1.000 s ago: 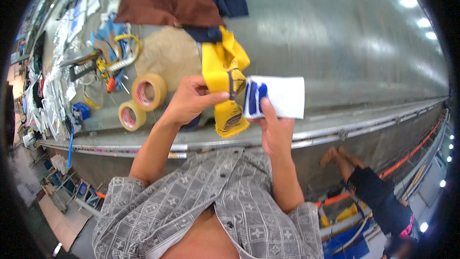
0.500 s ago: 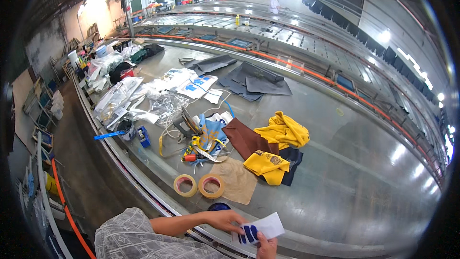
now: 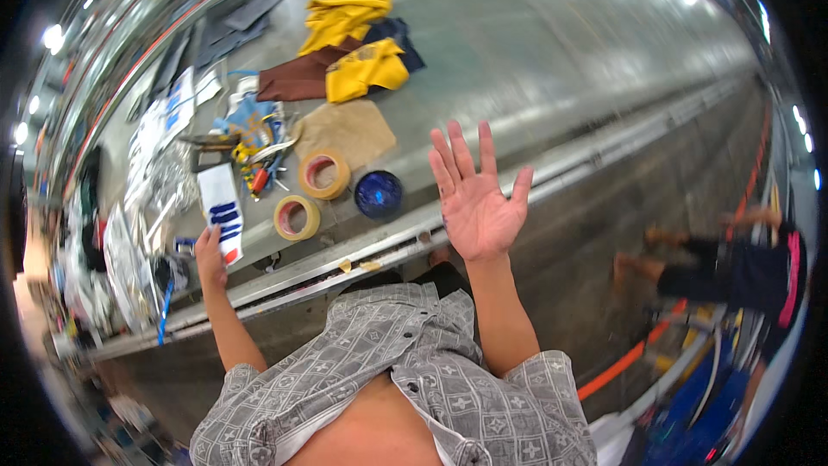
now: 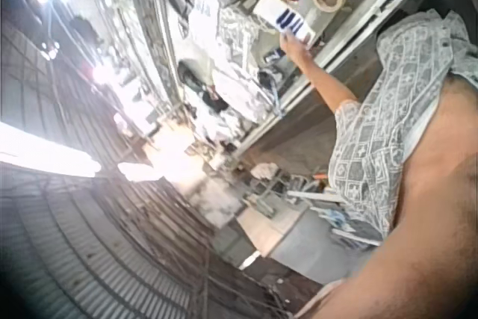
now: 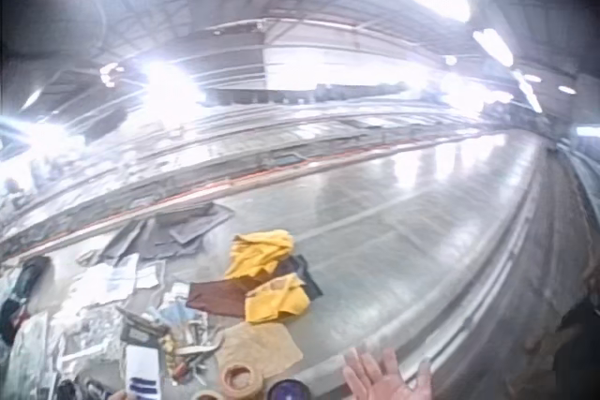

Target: The person mixes blue paint in a container using a spatula, then applies the paint to a small white card to create color swatches. They use a hairdryer to dry the swatches and compare the result to a yellow t-shirt.

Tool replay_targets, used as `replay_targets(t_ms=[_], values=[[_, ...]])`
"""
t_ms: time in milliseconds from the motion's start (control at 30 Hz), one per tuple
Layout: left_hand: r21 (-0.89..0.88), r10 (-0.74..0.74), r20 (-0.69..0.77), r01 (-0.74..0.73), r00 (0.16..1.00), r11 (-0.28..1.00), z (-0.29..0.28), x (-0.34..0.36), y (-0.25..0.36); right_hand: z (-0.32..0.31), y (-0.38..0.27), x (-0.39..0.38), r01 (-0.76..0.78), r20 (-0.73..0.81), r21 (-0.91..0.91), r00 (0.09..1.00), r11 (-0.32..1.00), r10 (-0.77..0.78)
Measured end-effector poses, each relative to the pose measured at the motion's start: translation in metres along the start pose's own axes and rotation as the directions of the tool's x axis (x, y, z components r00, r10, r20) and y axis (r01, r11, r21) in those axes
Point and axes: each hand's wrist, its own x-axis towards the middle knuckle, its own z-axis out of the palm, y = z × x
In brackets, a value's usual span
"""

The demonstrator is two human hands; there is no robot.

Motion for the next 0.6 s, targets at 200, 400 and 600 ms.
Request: replay_targets(t_ms=[200,400,600], values=[[0.593,0.119,0.059,-0.131,0.991,0.794,-0.068,0.056,-0.033,0.016,-0.004,-0.088,0.156,0.088,0.154,0.981,0.976,-0.171],[0.978,0.349,-0.110,0.164,0.931,-0.129,0.004,0.058,0.014,0.025,-0.022,-0.172,0.517,-0.062,-0.092,0.850,0.851,-0.523],[-0.110,0.201,0.687,-0.173,0.699,0.979,0.292,-0.097,0.031,0.012,-0.006,-0.240,0.673,0.011,-0.215,0.727,0.708,-0.687]])
